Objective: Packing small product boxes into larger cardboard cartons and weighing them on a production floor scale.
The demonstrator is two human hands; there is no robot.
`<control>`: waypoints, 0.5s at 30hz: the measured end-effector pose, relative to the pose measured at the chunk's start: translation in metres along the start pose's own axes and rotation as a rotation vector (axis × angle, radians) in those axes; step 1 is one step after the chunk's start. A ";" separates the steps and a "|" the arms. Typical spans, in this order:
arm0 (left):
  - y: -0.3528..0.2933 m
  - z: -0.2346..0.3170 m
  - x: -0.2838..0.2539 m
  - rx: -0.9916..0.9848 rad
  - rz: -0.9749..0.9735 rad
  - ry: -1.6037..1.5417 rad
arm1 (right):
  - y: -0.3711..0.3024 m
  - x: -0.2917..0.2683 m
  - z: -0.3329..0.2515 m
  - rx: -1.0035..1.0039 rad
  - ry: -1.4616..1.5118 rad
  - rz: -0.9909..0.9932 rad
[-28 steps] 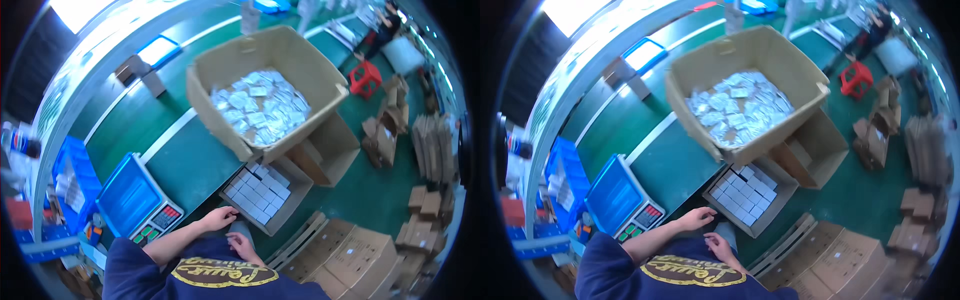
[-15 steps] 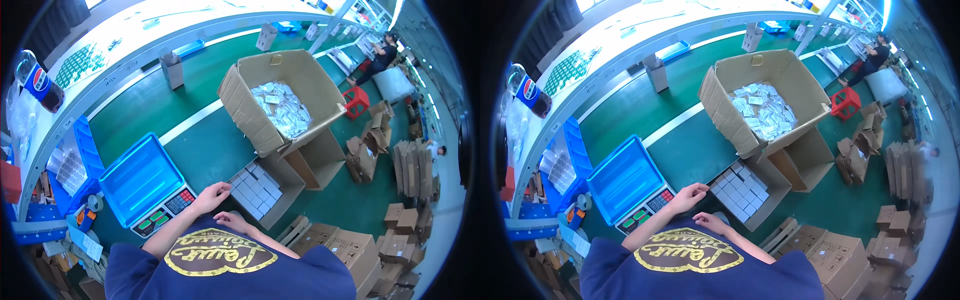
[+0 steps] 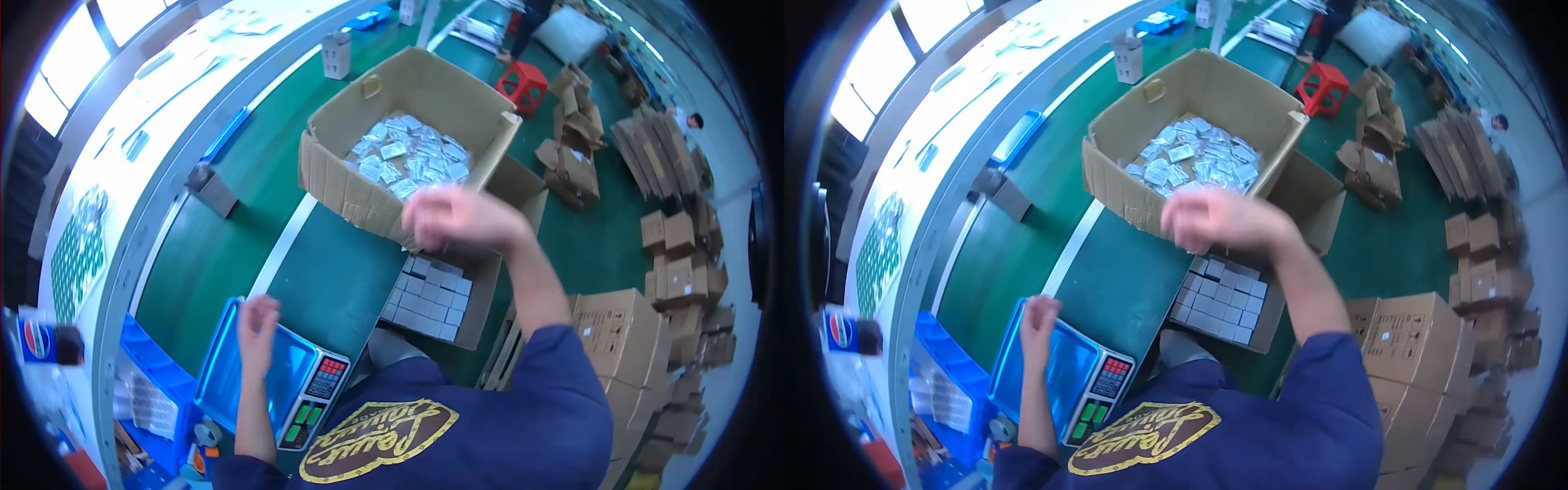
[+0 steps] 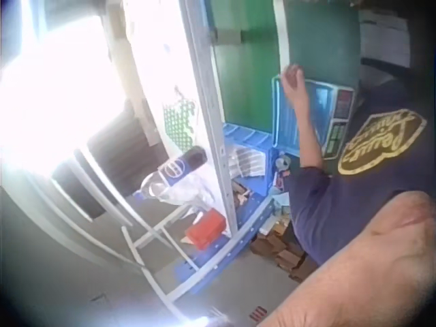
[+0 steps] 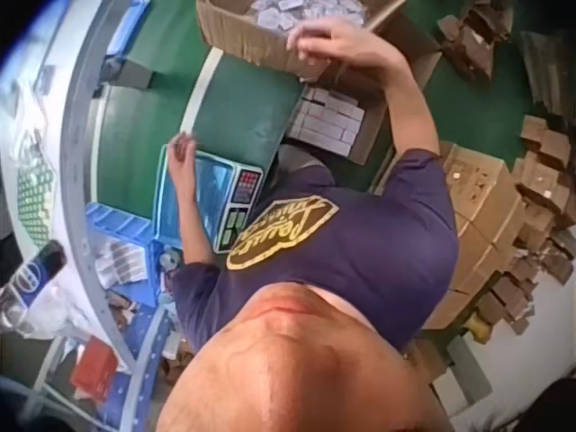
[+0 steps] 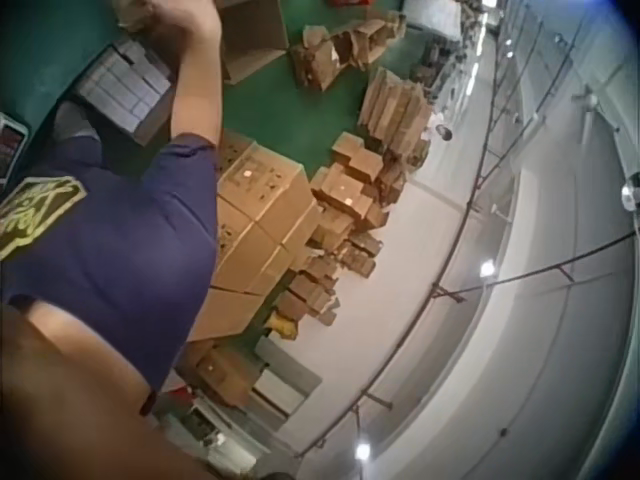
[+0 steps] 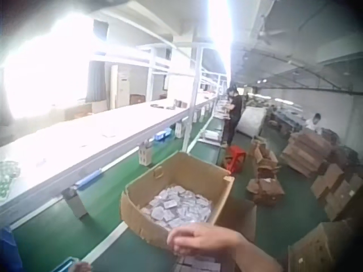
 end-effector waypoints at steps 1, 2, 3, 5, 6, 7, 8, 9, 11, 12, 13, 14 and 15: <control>0.022 -0.003 -0.022 0.046 0.090 0.026 | 0.022 -0.041 0.012 -0.041 -0.141 0.114; 0.046 -0.010 -0.045 0.093 0.183 0.048 | 0.045 -0.073 0.020 0.044 -0.294 0.169; 0.069 -0.019 -0.068 0.094 0.244 0.030 | 0.071 -0.101 0.040 0.198 -0.348 0.144; 0.108 -0.030 -0.104 0.056 0.389 0.007 | 0.138 -0.151 0.126 0.474 -0.566 -0.010; 0.130 -0.033 -0.112 0.018 0.450 -0.005 | 0.158 -0.172 0.184 0.648 -0.760 -0.138; 0.156 -0.041 -0.112 0.015 0.466 0.011 | 0.166 -0.190 0.237 0.814 -0.963 -0.271; 0.179 -0.051 -0.120 0.008 0.507 0.036 | 0.169 -0.195 0.275 0.858 -1.042 -0.275; 0.203 -0.060 -0.125 -0.011 0.516 0.057 | 0.171 -0.195 0.309 0.917 -0.997 -0.304; 0.218 -0.076 -0.161 -0.138 0.597 0.190 | 0.192 -0.162 0.325 0.919 -0.915 -0.071; 0.208 -0.077 -0.190 -0.243 0.649 0.289 | 0.209 -0.132 0.288 0.827 -0.930 0.054; 0.221 -0.076 -0.194 -0.370 0.598 0.253 | 0.202 -0.131 0.277 0.837 -0.966 0.038; 0.233 -0.076 -0.195 -0.490 0.533 0.212 | 0.195 -0.135 0.272 0.857 -0.998 0.032; 0.242 -0.074 -0.199 -0.488 0.539 0.210 | 0.194 -0.135 0.261 0.852 -1.003 0.033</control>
Point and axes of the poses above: each hand's wrist, its own y-axis towards the middle knuckle, its own x-axis out of the palm, z = x × y, the point moved 2 cm from there along y, towards the middle knuckle, and after that the axes turned 12 degrees about -z, right-handed, at the moved point
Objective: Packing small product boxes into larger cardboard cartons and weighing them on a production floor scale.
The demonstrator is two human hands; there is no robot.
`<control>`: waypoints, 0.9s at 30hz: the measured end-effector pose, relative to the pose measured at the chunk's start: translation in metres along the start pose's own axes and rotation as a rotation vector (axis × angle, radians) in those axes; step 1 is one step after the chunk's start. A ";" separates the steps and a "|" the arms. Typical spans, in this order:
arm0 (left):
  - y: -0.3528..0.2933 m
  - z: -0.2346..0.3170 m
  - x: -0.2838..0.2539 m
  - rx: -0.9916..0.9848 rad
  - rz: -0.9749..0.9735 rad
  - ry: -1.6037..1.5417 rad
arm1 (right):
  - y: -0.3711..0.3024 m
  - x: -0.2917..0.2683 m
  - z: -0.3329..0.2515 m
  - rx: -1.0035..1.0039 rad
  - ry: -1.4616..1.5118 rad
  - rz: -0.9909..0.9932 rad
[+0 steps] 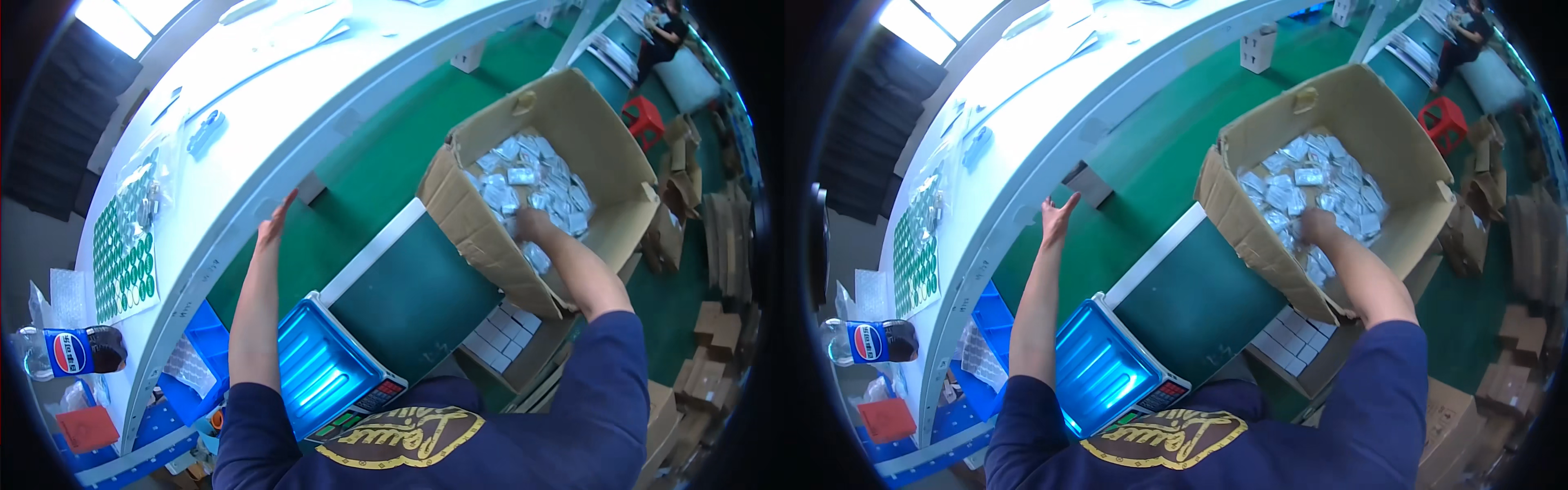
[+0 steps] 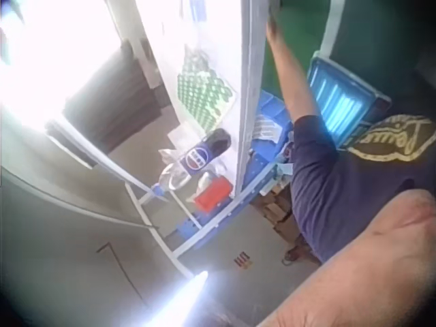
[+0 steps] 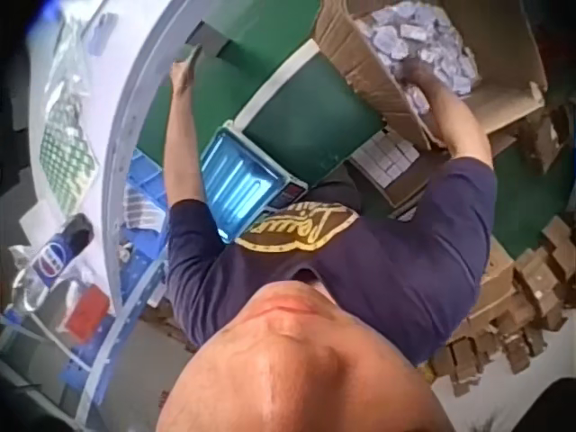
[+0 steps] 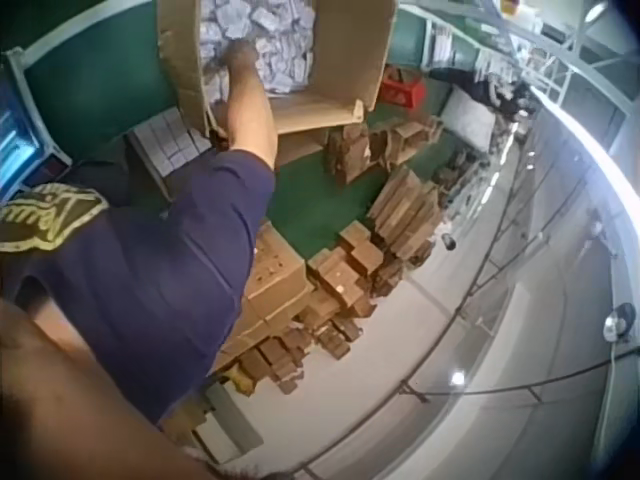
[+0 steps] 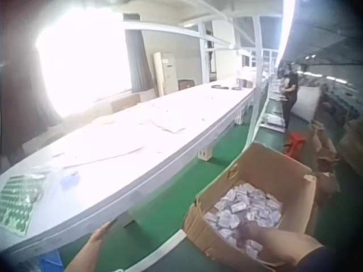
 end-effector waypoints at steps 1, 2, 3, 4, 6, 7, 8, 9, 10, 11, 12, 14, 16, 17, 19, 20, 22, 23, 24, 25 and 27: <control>0.006 0.005 0.005 0.049 -0.025 0.050 | -0.009 -0.004 0.002 -0.021 -0.112 -0.109; 0.012 0.011 0.012 0.101 -0.054 0.100 | -0.015 -0.007 0.007 -0.037 -0.219 -0.219; 0.018 0.018 0.022 0.156 -0.088 0.149 | -0.018 -0.013 0.014 -0.068 -0.191 -0.180; 0.031 0.021 0.014 0.162 -0.100 0.141 | -0.025 -0.018 0.021 -0.099 -0.163 -0.141; 0.054 0.017 -0.014 -0.193 -0.895 -0.639 | -0.068 -0.055 0.004 -0.070 0.086 0.143; 0.064 -0.004 -0.012 -0.182 -0.873 -0.654 | -0.086 -0.077 -0.005 -0.076 0.212 0.245; 0.079 -0.041 -0.024 0.026 -0.525 -0.178 | -0.105 -0.102 -0.023 -0.240 0.265 0.494; 0.083 -0.067 -0.034 0.173 -0.180 0.293 | -0.130 -0.118 -0.036 -0.391 0.322 0.716; 0.065 -0.065 -0.001 0.340 -0.206 0.188 | -0.176 -0.121 -0.040 -0.390 0.435 0.843; 0.028 -0.042 0.040 0.512 -0.240 0.082 | -0.224 -0.121 -0.048 -0.373 0.550 0.978; -0.027 -0.001 0.062 0.650 -0.167 0.266 | -0.257 -0.110 -0.054 -0.419 0.736 0.909; -0.109 0.039 0.073 0.868 -0.174 0.361 | -0.302 -0.083 -0.088 -0.603 1.160 0.797; -0.169 0.048 0.070 0.846 -0.251 0.278 | -0.328 -0.066 -0.135 -0.665 1.281 0.686; -0.197 0.052 0.068 0.821 -0.306 0.208 | -0.331 -0.061 -0.149 -0.593 1.179 0.629; -0.239 0.044 0.066 0.818 -0.322 0.186 | -0.345 -0.060 -0.181 -0.710 1.039 0.791; -0.256 0.034 0.066 0.799 -0.321 0.090 | -0.355 -0.058 -0.195 -0.689 1.012 0.836; -0.288 0.025 0.065 0.778 -0.320 -0.013 | -0.371 -0.049 -0.206 -0.687 0.919 0.821; -0.309 0.027 0.061 0.769 -0.335 -0.031 | -0.376 -0.042 -0.209 -0.684 0.914 0.823; -0.328 0.028 0.057 0.760 -0.348 -0.049 | -0.378 -0.035 -0.212 -0.702 0.942 0.782; -0.344 0.029 0.053 0.762 -0.349 -0.053 | -0.382 -0.029 -0.217 -0.720 0.970 0.744; -0.372 0.030 0.044 0.790 -0.297 0.031 | -0.394 -0.018 -0.225 -0.729 0.836 0.813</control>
Point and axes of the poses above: each hand's wrist, its own y-axis towards the middle knuckle, its own x-axis out of the palm, z = x × y, the point moved 2 cm from there along y, towards the middle knuckle, and after that the axes turned 12 degrees about -z, right-handed, at the moved point
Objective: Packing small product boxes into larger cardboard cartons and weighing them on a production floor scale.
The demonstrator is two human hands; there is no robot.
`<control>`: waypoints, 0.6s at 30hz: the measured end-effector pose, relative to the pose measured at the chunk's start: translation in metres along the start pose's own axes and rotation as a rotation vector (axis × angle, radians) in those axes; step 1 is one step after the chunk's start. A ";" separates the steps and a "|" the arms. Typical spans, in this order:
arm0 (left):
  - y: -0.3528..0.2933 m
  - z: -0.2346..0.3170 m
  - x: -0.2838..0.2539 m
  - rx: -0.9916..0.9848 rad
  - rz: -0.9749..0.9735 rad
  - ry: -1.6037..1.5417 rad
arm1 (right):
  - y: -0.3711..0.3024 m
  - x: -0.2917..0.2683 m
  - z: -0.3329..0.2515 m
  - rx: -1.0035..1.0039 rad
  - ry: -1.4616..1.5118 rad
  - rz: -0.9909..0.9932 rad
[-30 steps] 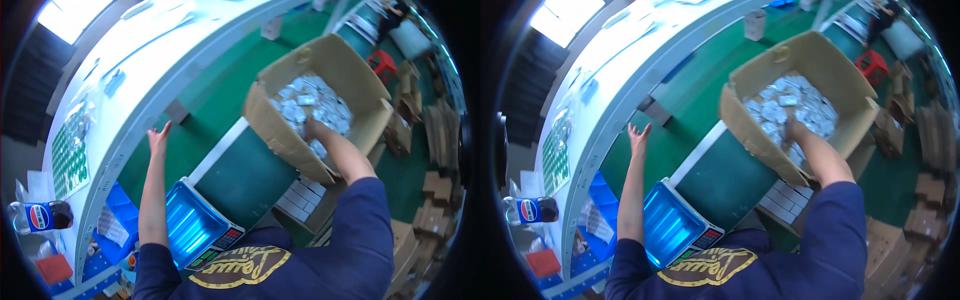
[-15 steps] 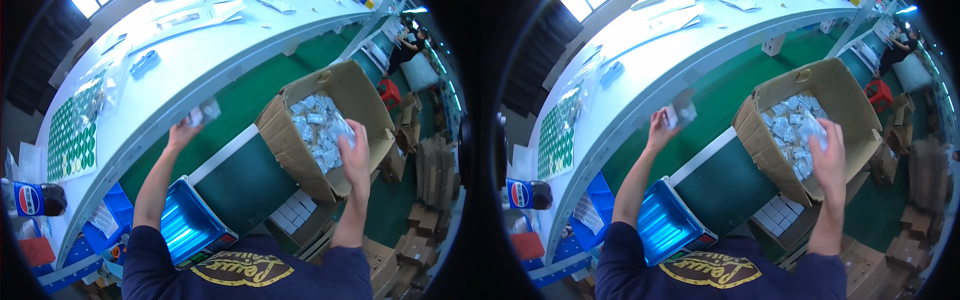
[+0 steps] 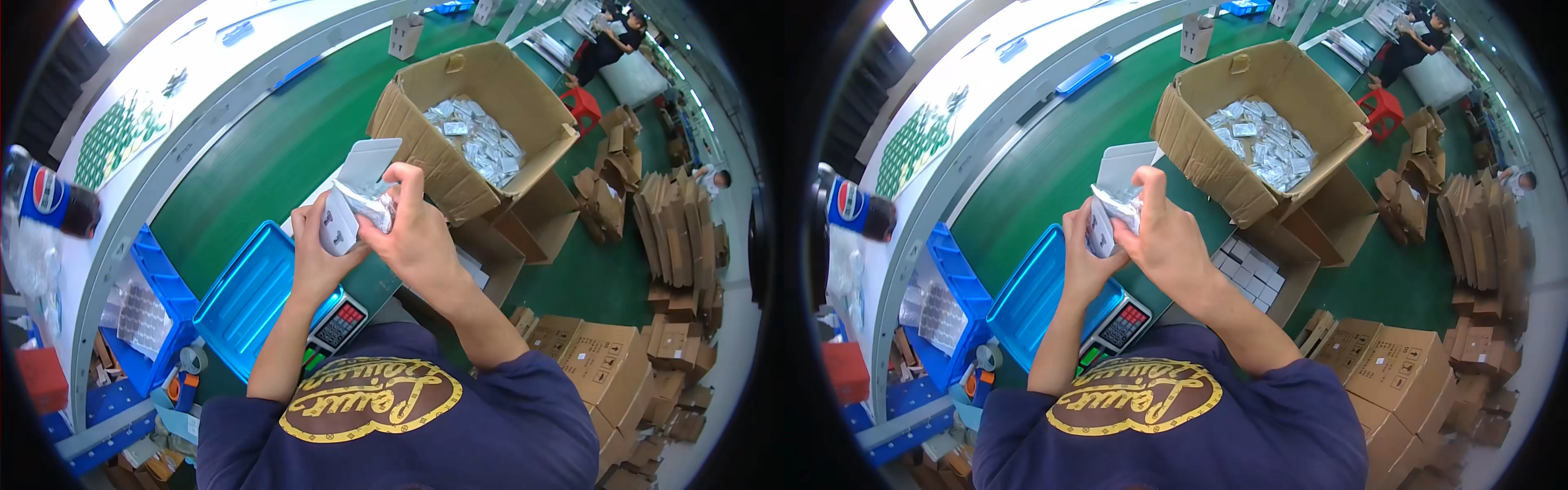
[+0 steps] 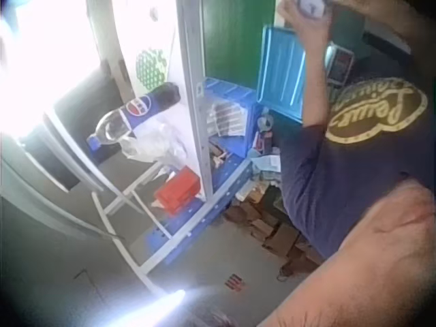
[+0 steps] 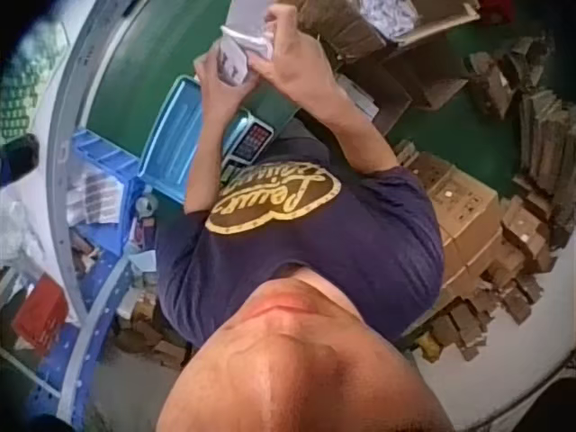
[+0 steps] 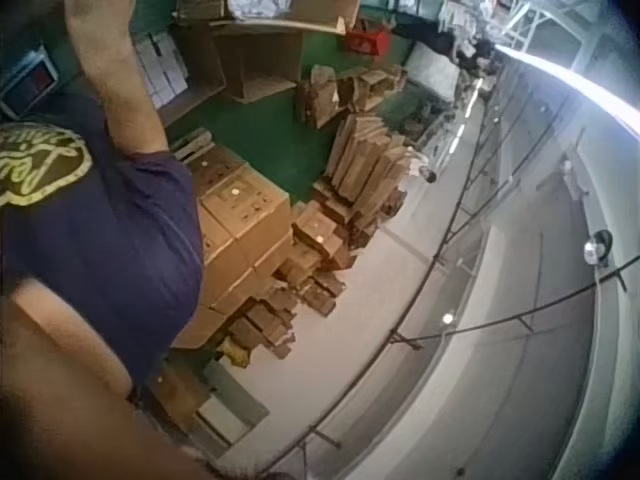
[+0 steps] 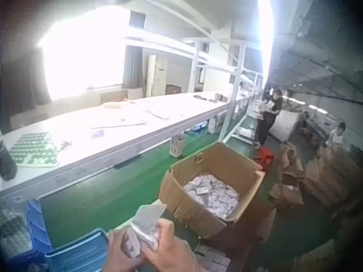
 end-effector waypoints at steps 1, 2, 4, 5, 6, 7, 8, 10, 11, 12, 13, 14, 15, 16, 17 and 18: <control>-0.007 0.006 -0.004 0.014 0.017 -0.033 | -0.002 0.004 -0.005 -0.047 -0.054 0.008; -0.015 0.009 -0.007 0.008 0.043 -0.046 | -0.008 0.001 -0.016 0.007 -0.017 -0.053; -0.031 0.008 -0.011 -0.004 0.069 -0.032 | -0.019 -0.006 -0.023 -0.023 -0.040 -0.078; -0.038 0.009 -0.012 0.024 0.086 -0.008 | -0.024 -0.007 -0.027 -0.097 -0.094 -0.109; -0.042 0.010 -0.013 0.052 0.101 0.015 | -0.027 -0.008 -0.032 -0.170 -0.148 -0.139; -0.047 0.011 -0.014 0.054 0.098 0.014 | -0.033 -0.006 -0.036 -0.168 -0.150 -0.137; -0.051 0.013 -0.014 0.080 0.102 0.038 | -0.037 -0.002 -0.040 -0.169 -0.164 -0.201; -0.056 0.016 -0.014 0.114 0.098 0.059 | -0.044 -0.001 -0.052 -0.129 -0.141 -0.304; -0.061 0.017 -0.014 0.110 0.121 0.030 | -0.047 0.000 -0.050 -0.125 -0.145 -0.296; -0.065 0.017 -0.014 0.104 0.144 0.001 | -0.050 0.003 -0.047 -0.181 -0.170 -0.273; -0.069 0.014 -0.013 0.106 0.150 -0.005 | -0.052 0.005 -0.045 -0.243 -0.198 -0.260; -0.074 0.011 -0.012 0.210 0.187 0.045 | -0.056 0.007 -0.046 -0.247 -0.204 -0.267; -0.078 0.010 -0.012 0.311 0.227 0.096 | -0.062 0.012 -0.047 -0.275 -0.324 -0.311; -0.079 0.011 -0.014 0.375 0.228 0.226 | -0.065 0.015 -0.048 -0.309 -0.445 -0.363; -0.084 0.011 -0.018 0.360 0.251 0.222 | -0.066 0.015 -0.049 -0.369 -0.379 -0.298; -0.090 0.010 -0.019 0.325 0.171 0.185 | -0.069 0.013 -0.044 -0.402 -0.373 -0.198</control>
Point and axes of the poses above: each hand's wrist, its own y-axis towards the middle knuckle, its own x-axis out of the palm, z = x × y, the point moved 2 cm from there along y, towards the middle knuckle, and after that the axes turned 12 degrees about -z, right-handed, at the moved point
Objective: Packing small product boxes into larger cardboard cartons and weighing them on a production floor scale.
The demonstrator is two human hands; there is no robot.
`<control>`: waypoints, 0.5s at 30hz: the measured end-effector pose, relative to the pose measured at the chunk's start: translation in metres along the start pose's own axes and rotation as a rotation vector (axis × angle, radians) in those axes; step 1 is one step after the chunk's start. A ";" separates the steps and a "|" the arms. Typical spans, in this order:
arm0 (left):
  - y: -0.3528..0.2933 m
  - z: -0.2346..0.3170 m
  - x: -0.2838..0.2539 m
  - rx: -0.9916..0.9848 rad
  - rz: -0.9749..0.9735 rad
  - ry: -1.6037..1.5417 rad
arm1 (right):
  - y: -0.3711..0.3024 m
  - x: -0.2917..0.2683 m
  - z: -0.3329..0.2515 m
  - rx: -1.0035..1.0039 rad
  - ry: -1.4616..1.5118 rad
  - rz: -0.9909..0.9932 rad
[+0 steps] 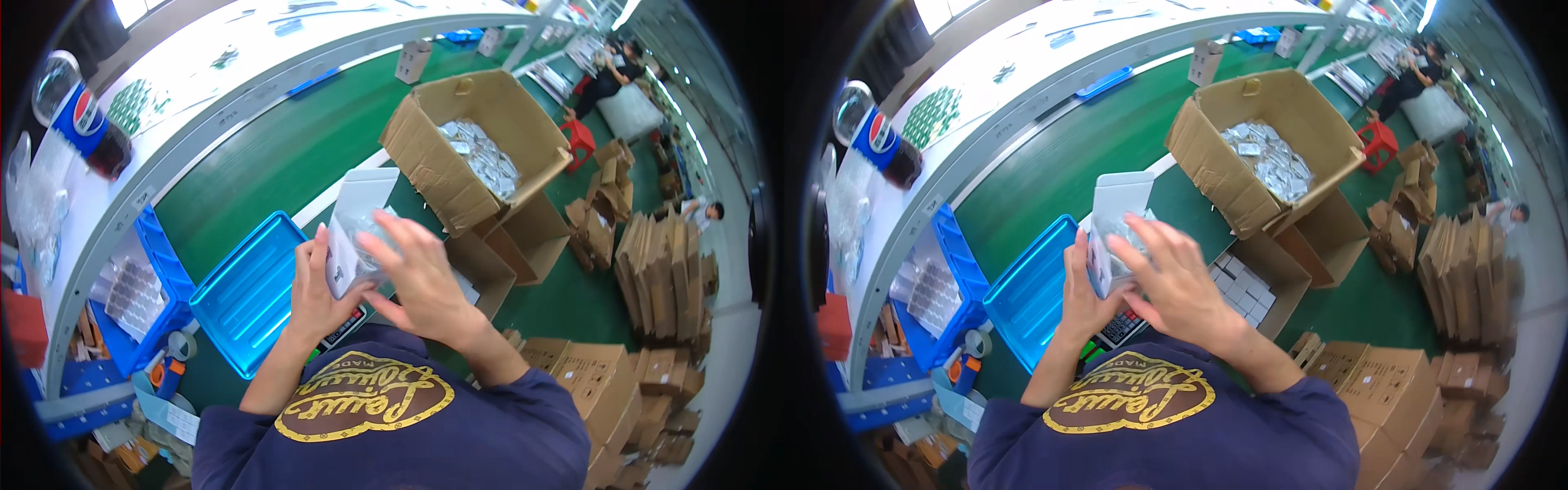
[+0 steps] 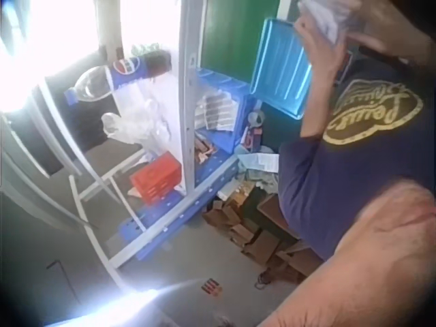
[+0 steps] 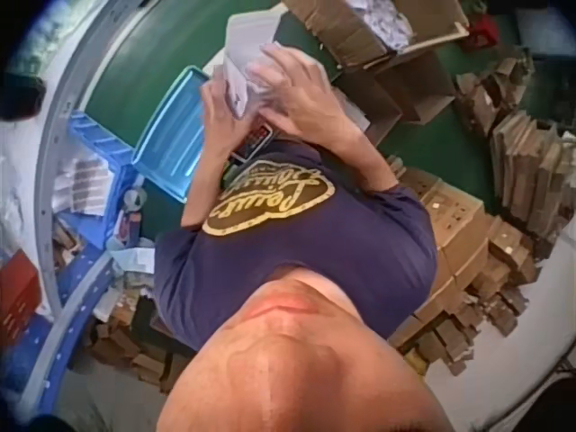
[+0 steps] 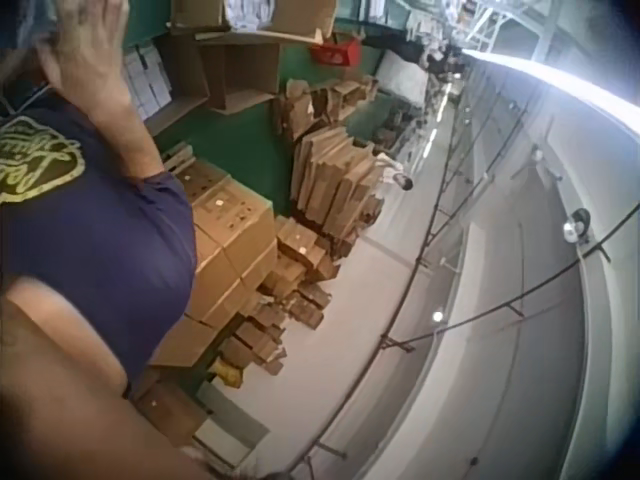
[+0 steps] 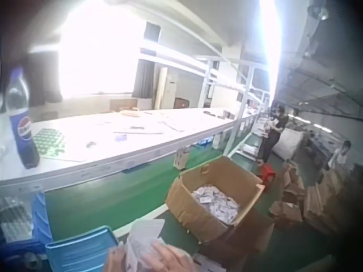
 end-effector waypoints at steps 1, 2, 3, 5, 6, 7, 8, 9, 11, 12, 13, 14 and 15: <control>-0.006 0.001 -0.002 -0.026 -0.070 -0.050 | -0.006 0.000 0.006 -0.016 -0.019 0.104; -0.014 -0.002 -0.002 -0.074 -0.091 -0.142 | -0.015 0.004 0.014 0.038 0.031 0.184; -0.017 0.000 -0.003 -0.094 -0.065 -0.141 | -0.019 0.008 0.021 0.036 0.205 0.086; -0.025 0.010 -0.009 -0.200 -0.170 -0.553 | -0.029 0.033 0.031 0.034 0.733 -0.076; -0.025 0.016 -0.011 -0.141 -0.157 -0.516 | -0.035 0.044 0.027 0.040 0.742 -0.089; -0.025 0.015 -0.016 -0.157 -0.157 -0.520 | -0.039 0.052 0.023 0.040 0.912 -0.044; -0.025 0.015 -0.021 -0.093 -0.220 -0.433 | -0.043 0.057 0.021 0.043 1.081 0.007; -0.026 0.019 -0.025 -0.026 -0.285 -0.347 | -0.045 0.059 0.021 0.054 1.089 0.003; -0.028 0.026 -0.027 -0.086 -0.291 -0.392 | -0.042 0.059 0.024 0.065 1.001 -0.128; -0.033 0.026 -0.025 -0.105 -0.325 -0.418 | -0.042 0.056 0.024 0.070 1.007 -0.134; -0.036 0.025 -0.023 -0.127 -0.356 -0.441 | -0.040 0.053 0.024 0.033 0.916 -0.228; -0.039 0.024 -0.019 -0.136 -0.355 -0.439 | -0.040 0.053 0.024 -0.005 0.822 -0.318; -0.042 0.022 -0.014 -0.165 -0.350 -0.458 | -0.040 0.056 0.027 -0.007 0.829 -0.324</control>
Point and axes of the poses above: each hand's wrist, its own y-axis towards the middle knuckle, its own x-axis out of the palm, z = x × y, the point moved 2 cm from there along y, towards the middle knuckle, and after that the axes turned 12 degrees about -z, right-handed, at the moved point
